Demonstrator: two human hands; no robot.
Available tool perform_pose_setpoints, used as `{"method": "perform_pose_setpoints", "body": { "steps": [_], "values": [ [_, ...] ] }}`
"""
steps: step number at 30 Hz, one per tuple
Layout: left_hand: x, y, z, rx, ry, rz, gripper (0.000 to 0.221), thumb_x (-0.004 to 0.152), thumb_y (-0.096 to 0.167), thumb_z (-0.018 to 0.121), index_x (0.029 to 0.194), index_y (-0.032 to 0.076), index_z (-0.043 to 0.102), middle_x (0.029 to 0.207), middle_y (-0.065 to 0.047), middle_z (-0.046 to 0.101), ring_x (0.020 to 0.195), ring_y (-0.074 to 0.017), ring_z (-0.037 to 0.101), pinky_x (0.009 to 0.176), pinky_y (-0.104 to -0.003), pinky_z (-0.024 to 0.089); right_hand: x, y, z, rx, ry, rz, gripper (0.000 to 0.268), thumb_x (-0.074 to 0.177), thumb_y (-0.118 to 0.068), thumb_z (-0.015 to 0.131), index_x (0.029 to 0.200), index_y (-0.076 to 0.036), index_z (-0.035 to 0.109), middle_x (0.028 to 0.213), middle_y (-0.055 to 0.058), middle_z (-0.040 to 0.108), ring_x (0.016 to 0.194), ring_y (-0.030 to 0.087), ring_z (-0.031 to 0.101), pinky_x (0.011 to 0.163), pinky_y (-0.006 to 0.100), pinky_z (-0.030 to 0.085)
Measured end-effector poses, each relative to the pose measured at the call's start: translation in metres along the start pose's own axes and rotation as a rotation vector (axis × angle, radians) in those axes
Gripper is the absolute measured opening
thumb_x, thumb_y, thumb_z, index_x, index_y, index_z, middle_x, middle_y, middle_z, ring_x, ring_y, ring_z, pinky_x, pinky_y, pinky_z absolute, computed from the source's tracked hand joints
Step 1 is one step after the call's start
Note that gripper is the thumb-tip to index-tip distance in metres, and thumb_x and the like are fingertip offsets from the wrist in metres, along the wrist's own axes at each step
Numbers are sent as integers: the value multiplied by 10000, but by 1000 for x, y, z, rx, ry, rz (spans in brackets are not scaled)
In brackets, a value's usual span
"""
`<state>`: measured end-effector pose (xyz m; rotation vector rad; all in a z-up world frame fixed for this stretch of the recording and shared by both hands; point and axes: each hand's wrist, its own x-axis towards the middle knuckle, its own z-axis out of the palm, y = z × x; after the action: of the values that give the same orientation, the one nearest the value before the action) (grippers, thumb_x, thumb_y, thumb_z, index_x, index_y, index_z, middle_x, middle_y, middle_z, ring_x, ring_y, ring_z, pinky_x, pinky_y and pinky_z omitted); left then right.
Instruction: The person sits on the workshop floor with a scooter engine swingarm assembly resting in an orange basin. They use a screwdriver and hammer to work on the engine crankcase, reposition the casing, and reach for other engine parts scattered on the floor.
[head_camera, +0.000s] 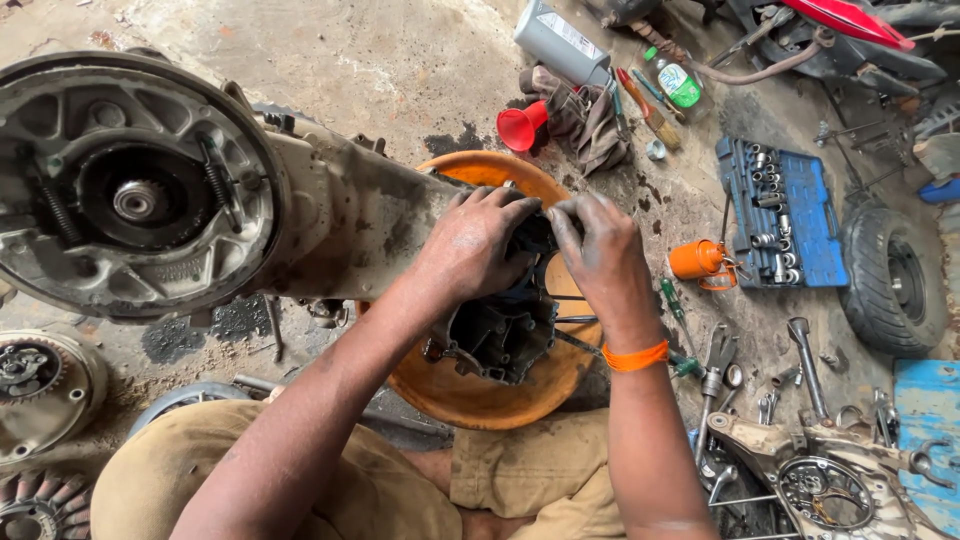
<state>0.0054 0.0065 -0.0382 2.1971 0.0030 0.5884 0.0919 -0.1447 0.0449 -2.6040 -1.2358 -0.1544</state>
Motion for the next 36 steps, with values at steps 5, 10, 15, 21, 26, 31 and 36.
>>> {"method": "perform_pose_setpoints", "body": {
  "steps": [5, 10, 15, 21, 26, 31, 36],
  "values": [
    [-1, 1, -2, 3, 1, -4, 655, 718, 262, 812, 1318, 62, 638, 1232, -182, 636, 1177, -383, 583, 982, -511, 464, 0, -8, -3, 14, 91, -93, 134, 984, -137, 756, 1040, -15, 745, 1009, 153, 769, 893, 266, 754, 814, 396, 606],
    [-1, -6, 3, 12, -23, -12, 628, 738, 200, 780, 1343, 114, 638, 1228, -176, 644, 1181, -376, 590, 991, -508, 467, -5, -7, 1, 43, 129, -170, 250, 928, -104, 754, 1152, 3, 737, 1106, 186, 749, 935, 266, 752, 835, 371, 611],
    [0, -5, 2, 55, -60, -7, 683, 720, 152, 756, 1390, 177, 622, 1212, -197, 645, 1169, -387, 597, 992, -504, 476, -4, -12, -7, 79, 82, -62, 132, 933, -132, 753, 986, -12, 737, 962, 147, 759, 796, 212, 743, 726, 358, 614],
    [1, -3, 3, 107, -54, -9, 689, 730, 180, 774, 1398, 197, 610, 1227, -233, 623, 1149, -409, 588, 962, -527, 469, 9, 18, 19, -195, -11, 42, 411, 1097, -326, 638, 774, -71, 643, 676, 109, 637, 563, 216, 618, 574, 404, 538],
    [1, -6, 5, 114, -78, -21, 707, 707, 211, 786, 1392, 195, 611, 1240, -216, 625, 1180, -397, 589, 1005, -521, 464, 11, -2, 0, -42, -53, 164, 355, 1022, -360, 640, 867, -46, 699, 717, 140, 691, 624, 237, 664, 599, 402, 550],
    [2, 1, -5, 77, -132, -38, 707, 735, 275, 805, 1404, 180, 597, 1237, -219, 620, 1177, -405, 583, 1013, -522, 457, -2, 13, 3, 161, 68, -72, 193, 935, -215, 690, 999, -42, 746, 933, 114, 771, 763, 192, 749, 712, 361, 629],
    [-1, -6, 4, 85, -47, -1, 698, 727, 278, 812, 1388, 160, 623, 1253, -224, 622, 1183, -402, 587, 1005, -524, 462, -2, -6, -8, -130, -78, 0, 217, 939, -243, 740, 907, -29, 738, 863, 142, 756, 740, 246, 720, 730, 410, 583]
  ]
}}
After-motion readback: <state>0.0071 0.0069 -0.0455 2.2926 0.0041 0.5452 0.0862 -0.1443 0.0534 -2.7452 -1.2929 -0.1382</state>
